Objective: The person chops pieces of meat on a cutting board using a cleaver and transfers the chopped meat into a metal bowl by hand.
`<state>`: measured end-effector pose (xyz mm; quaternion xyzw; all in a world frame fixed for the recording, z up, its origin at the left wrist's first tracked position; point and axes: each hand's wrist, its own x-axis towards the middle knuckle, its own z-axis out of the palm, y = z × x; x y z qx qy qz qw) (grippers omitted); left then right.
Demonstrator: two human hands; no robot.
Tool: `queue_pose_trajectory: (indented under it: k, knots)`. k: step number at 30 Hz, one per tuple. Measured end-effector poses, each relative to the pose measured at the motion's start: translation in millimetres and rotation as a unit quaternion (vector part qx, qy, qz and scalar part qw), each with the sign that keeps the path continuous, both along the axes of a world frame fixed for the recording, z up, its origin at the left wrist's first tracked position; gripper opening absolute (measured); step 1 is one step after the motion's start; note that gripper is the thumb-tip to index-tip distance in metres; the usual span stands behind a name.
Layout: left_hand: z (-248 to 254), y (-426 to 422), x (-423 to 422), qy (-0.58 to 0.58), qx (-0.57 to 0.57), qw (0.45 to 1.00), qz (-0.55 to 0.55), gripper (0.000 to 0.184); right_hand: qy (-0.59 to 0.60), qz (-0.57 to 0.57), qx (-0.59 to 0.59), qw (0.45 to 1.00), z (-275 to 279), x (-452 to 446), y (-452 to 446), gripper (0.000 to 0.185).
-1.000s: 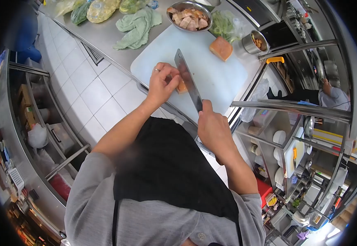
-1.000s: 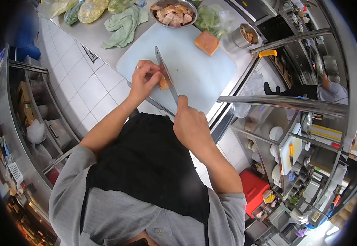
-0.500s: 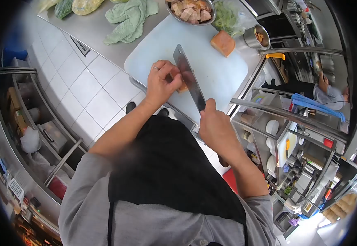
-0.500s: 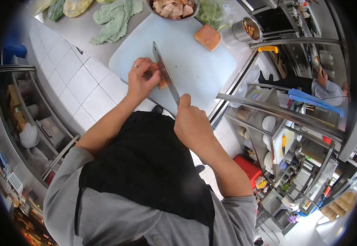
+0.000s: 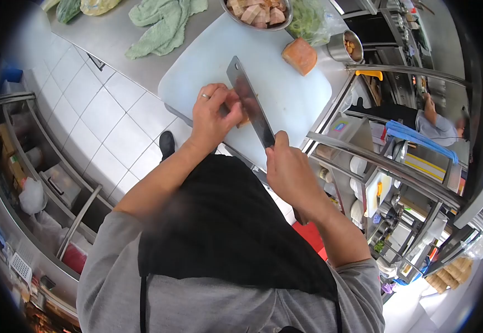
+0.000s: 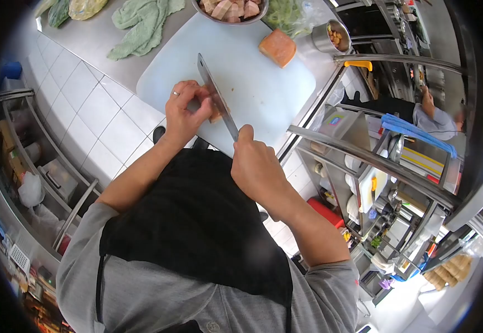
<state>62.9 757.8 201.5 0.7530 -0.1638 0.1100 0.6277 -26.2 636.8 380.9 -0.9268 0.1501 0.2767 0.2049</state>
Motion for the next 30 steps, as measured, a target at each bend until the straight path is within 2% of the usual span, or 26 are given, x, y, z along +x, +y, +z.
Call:
queue_pose_trajectory:
  k: [6, 14, 17, 20, 22, 24, 27, 28, 29, 30]
  knots:
    - [3, 2, -2, 0.021, -0.004, 1.000, -0.014, 0.018, -0.030, -0.005, 0.007, 1.000, -19, -4, 1, 0.017]
    - [-3, 5, -1, -0.003, 0.005, 1.000, -0.025, 0.014, -0.180, -0.026, -0.005, 0.983, -82, -27, 6, 0.019]
    - [1, 5, -4, 0.072, -0.039, 0.996, -0.043, 0.013, -0.221, -0.017, -0.010, 0.975, -90, -33, 2, 0.020]
    - [25, 12, 8, -0.144, -0.029, 0.988, 0.051, 0.015, -0.216, -0.011, -0.014, 0.976, -90, -34, 2, 0.020]
    - [112, 12, 28, -0.323, -0.032, 0.946, -0.005, 0.018, -0.215, -0.010, -0.012, 0.977, -88, -29, -3, 0.020]
    - [199, 3, 38, -0.427, 0.080, 0.893, -0.113, 0.025, -0.220, -0.009, 0.004, 0.975, -82, -27, -3, 0.020]
    - [219, -39, 47, -0.466, 0.155, 0.836, -0.243, 0.038, -0.213, -0.009, 0.001, 0.977, -77, -25, -2, 0.019]
    - [185, -48, 56, -0.447, 0.237, 0.829, -0.238, 0.042, -0.215, -0.005, -0.004, 0.977, -76, -24, -5, 0.018]
    - [121, -59, 65, -0.424, 0.319, 0.816, -0.230, 0.046, -0.216, -0.001, -0.008, 0.976, -76, -22, -7, 0.018]
    - [84, -61, 68, -0.387, 0.407, 0.798, -0.220, 0.050, -0.211, 0.009, -0.003, 0.977, -78, -22, -8, 0.018]
